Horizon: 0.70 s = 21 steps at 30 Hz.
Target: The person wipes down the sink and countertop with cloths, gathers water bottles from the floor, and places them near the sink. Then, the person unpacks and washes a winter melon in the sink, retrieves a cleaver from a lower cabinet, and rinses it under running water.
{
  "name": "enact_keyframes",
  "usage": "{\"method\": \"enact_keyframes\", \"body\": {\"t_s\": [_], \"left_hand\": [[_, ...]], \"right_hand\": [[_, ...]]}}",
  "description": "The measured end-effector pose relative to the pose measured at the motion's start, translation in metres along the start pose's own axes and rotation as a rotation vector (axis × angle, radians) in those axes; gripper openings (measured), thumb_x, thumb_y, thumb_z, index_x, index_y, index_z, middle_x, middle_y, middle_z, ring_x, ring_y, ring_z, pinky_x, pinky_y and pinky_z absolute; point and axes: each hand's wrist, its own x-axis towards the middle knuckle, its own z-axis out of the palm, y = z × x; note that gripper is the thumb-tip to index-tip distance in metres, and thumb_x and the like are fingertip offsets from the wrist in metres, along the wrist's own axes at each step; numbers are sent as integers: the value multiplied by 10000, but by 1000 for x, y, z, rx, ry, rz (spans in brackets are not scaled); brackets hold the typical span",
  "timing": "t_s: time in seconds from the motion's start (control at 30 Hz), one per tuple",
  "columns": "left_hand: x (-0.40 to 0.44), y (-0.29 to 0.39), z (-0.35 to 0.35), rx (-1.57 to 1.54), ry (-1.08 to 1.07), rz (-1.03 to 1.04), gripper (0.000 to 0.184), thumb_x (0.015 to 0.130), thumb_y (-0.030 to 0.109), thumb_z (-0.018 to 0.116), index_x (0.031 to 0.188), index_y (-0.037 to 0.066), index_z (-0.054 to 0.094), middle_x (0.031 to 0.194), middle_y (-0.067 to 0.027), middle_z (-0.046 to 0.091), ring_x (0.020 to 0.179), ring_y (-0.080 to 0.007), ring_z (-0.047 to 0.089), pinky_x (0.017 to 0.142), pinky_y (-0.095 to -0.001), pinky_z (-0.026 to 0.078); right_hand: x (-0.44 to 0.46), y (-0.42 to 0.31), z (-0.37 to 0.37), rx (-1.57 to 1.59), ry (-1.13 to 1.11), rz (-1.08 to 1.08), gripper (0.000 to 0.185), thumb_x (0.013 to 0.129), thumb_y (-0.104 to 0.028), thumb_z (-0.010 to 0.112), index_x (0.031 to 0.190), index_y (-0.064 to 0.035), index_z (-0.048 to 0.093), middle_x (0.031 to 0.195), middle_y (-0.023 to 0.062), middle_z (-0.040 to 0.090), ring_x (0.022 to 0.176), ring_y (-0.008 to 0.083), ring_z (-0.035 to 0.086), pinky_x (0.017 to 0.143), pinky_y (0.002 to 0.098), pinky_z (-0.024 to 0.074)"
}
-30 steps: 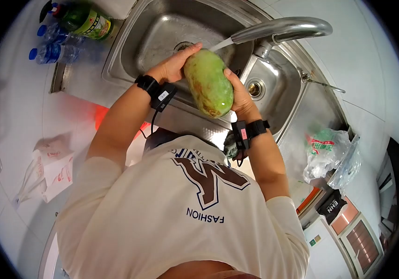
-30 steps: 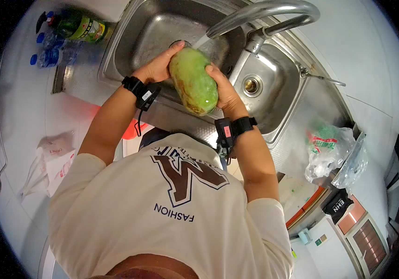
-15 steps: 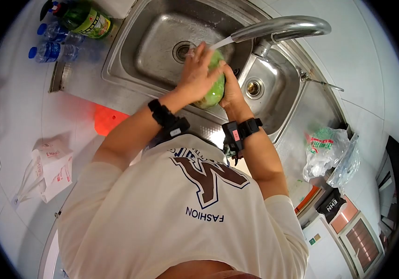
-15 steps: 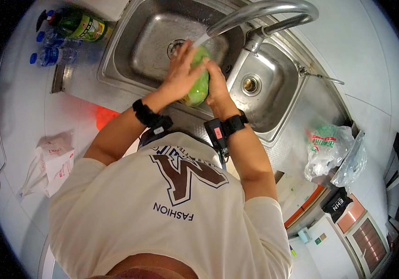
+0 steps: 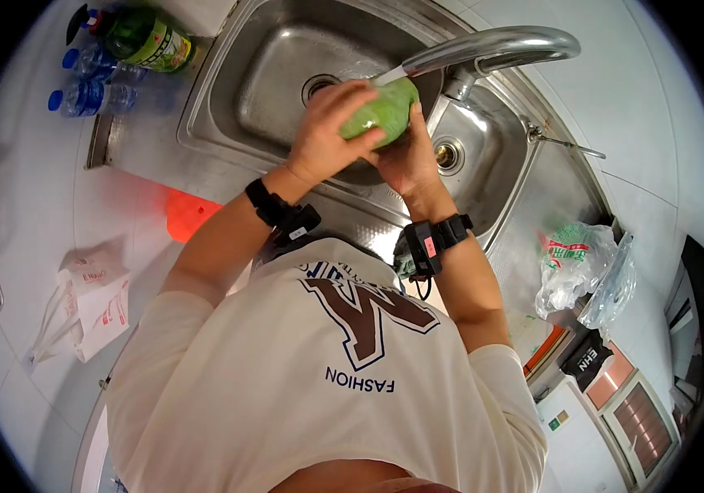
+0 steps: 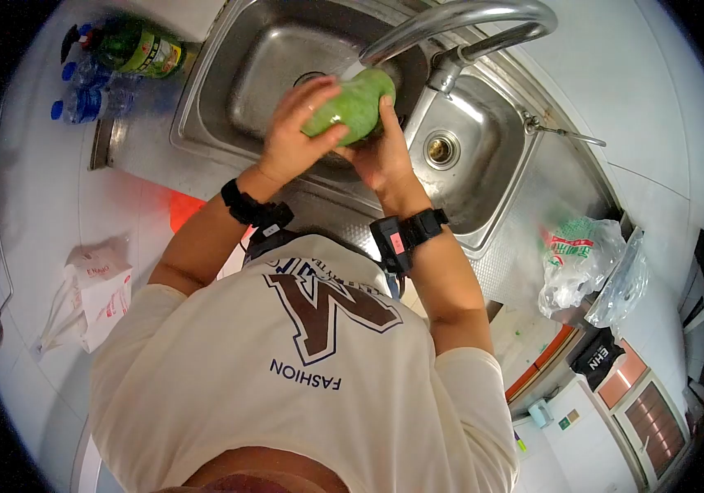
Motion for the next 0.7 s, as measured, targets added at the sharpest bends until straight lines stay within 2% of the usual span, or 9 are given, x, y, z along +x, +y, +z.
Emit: {"method": "enact_keyframes", "body": {"t_s": [0.03,0.07,0.1,0.2,0.4,0.43,0.5,0.63,0.7], "left_hand": [[0,-3,-3,-83,36,-99,493,789,141,764,1254,100,604,1254,-112,601,1114,-277,586,965,-361,469],[0,-4,-5,-326,61,-425,388,837,235,734,1195,111,647,1173,-91,647,1031,-259,609,937,-321,469],[1,-9,-7,-325,61,-424,388,837,235,734,1195,111,647,1173,-91,647,1031,-259,609,937,-321,469],[4,-27,-11,-1039,88,-955,395,971,345,565,1193,24,625,1119,-67,654,1011,-153,616,891,-294,477],[18,-38,-5,-1010,88,-1325,401,992,379,496,1191,59,634,1081,-58,669,942,-174,638,869,-315,485],[15,-43,-1,-1011,93,-1326,401,992,379,496,1191,59,634,1081,-58,669,942,-174,638,869,-315,485],[6,-52,8,-379,148,-901,367,967,354,521,1201,96,639,1074,-78,679,913,-254,656,871,-339,493],[-2,-34,22,-94,31,-717,351,931,299,533,1219,128,639,1173,-110,644,1043,-302,613,984,-384,435],[-8,4,38,670,-34,-130,377,905,251,536,1241,109,628,1275,-125,588,1202,-299,521,1095,-445,322]], "right_hand": [[0,-4,-6,-1,0,-2,667,950,-622,434,1409,-138,417,1390,103,481,1274,285,475,1028,505,426],[4,-7,-15,-48,13,0,656,950,-612,448,1411,-146,419,1391,100,484,1278,286,473,1036,516,413],[8,-11,-25,-93,25,4,646,949,-602,462,1412,-153,421,1391,97,487,1281,287,472,1044,528,399],[21,-23,-53,-69,-29,33,698,926,-626,478,1412,-127,428,1402,110,485,1293,295,464,1065,521,382],[10,-11,-59,-49,58,199,742,903,-663,473,1405,-117,445,1390,131,502,1286,330,474,1075,522,376],[6,-9,-55,-34,65,195,717,912,-645,480,1399,-119,451,1384,131,508,1278,334,483,1070,520,384],[4,-3,-50,-18,72,197,693,921,-627,487,1394,-122,457,1378,131,513,1271,339,492,1066,518,392],[9,9,-43,20,106,116,584,927,-542,534,1335,-126,505,1298,109,568,1173,303,559,994,529,448],[22,20,-44,17,113,74,543,921,-513,560,1302,-128,527,1254,93,591,1122,281,587,961,510,478]]}}
